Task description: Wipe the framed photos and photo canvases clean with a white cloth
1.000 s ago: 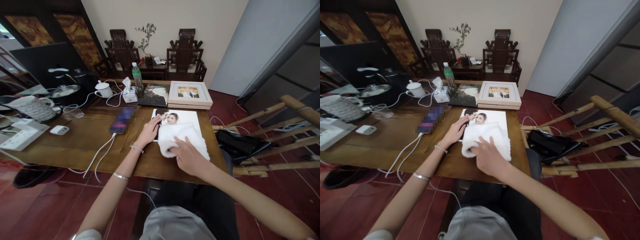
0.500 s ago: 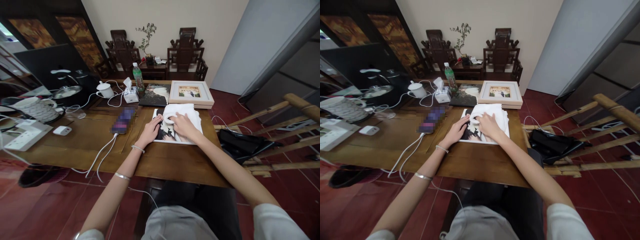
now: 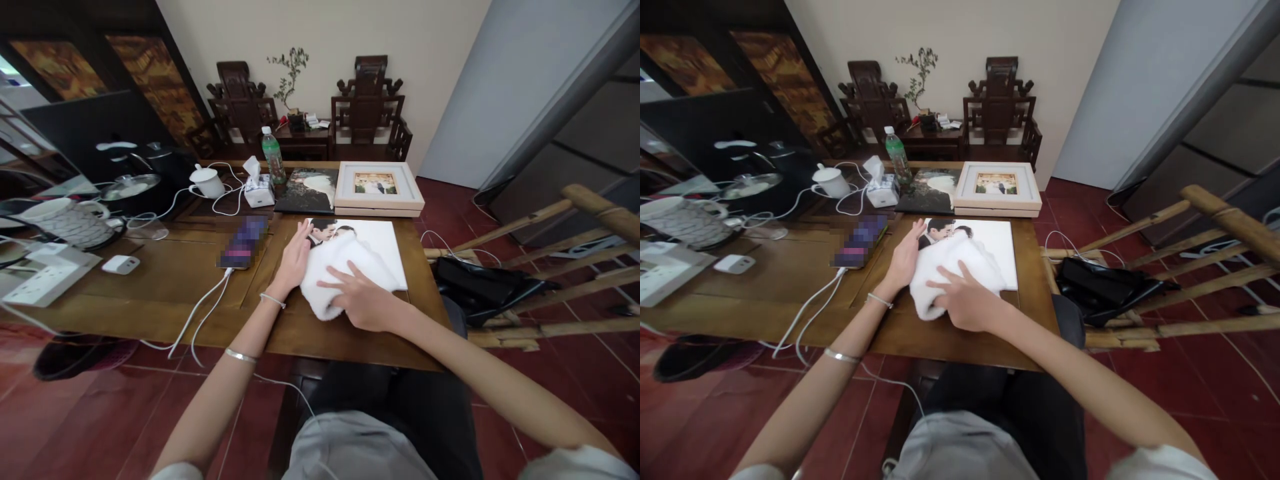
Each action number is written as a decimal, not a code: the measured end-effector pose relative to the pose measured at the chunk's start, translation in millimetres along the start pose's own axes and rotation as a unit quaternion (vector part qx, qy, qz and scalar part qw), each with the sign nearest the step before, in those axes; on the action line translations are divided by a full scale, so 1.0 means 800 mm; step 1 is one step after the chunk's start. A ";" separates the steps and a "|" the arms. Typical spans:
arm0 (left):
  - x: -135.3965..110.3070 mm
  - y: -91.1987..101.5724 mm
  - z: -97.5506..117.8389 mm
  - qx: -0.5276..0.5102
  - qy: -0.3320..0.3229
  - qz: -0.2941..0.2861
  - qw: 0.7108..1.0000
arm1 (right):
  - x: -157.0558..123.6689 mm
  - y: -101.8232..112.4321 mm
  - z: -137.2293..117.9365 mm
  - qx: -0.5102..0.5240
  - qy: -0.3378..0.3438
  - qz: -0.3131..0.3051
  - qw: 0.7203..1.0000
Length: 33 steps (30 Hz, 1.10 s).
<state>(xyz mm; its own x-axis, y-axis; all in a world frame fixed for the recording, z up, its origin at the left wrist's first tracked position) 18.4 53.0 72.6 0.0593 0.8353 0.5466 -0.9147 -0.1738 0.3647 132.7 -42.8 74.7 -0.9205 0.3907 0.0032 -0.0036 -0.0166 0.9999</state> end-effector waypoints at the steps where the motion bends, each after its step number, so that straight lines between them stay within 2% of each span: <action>1: 0.000 -0.007 -0.001 0.014 0.000 -0.022 1.000 | -0.013 0.002 0.000 0.008 -0.004 -0.009 1.000; 3: -0.001 -0.021 -0.004 0.045 0.005 -0.068 0.997 | -0.037 0.008 0.010 0.018 -0.033 -0.015 0.999; 6: -0.002 -0.033 -0.009 0.079 0.013 -0.109 0.991 | -0.061 0.016 0.047 0.022 -0.104 0.003 0.994; 10: -0.003 -0.037 -0.008 0.097 0.010 -0.130 0.987 | -0.058 0.015 0.112 -0.002 -0.194 0.028 0.981; 13: -0.003 -0.036 -0.008 0.105 0.012 -0.125 0.986 | -0.026 0.019 0.152 0.003 -0.240 0.060 0.969; 16: -0.003 -0.036 -0.011 0.110 0.015 -0.123 0.986 | 0.024 0.024 0.171 0.055 -0.254 0.084 0.962; 21: -0.002 -0.035 -0.013 0.124 0.003 -0.120 0.985 | 0.110 0.036 0.168 0.125 -0.225 0.104 0.961; 24: -0.002 -0.034 -0.012 0.125 0.000 -0.120 0.985 | 0.132 0.035 0.164 0.129 -0.214 0.090 0.964; 28: -0.002 -0.033 -0.008 0.113 0.004 -0.118 0.987 | 0.107 0.032 0.172 0.141 -0.222 0.088 0.961; 31: -0.002 -0.034 -0.007 0.104 0.010 -0.117 0.988 | 0.060 0.030 0.190 0.142 -0.235 0.096 0.957; 33: -0.002 -0.034 -0.008 0.102 0.016 -0.117 0.988 | 0.022 0.033 0.204 0.100 -0.252 0.112 0.956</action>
<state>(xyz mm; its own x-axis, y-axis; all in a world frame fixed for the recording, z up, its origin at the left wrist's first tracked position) 40.6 59.5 56.7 0.2437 0.8802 0.4072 -0.7783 -0.0731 0.6236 180.4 114.1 103.5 -0.5841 0.7927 0.1746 0.2928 0.0052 0.9561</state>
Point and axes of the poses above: each hand's wrist, its own x-axis towards the middle knuckle, its own y-axis out of the back of the hand, z = x × y, the point moved 10 cm from there along x, towards the middle knuckle, and after that the axes turned 10 degrees about -x, right-handed, at the moved point
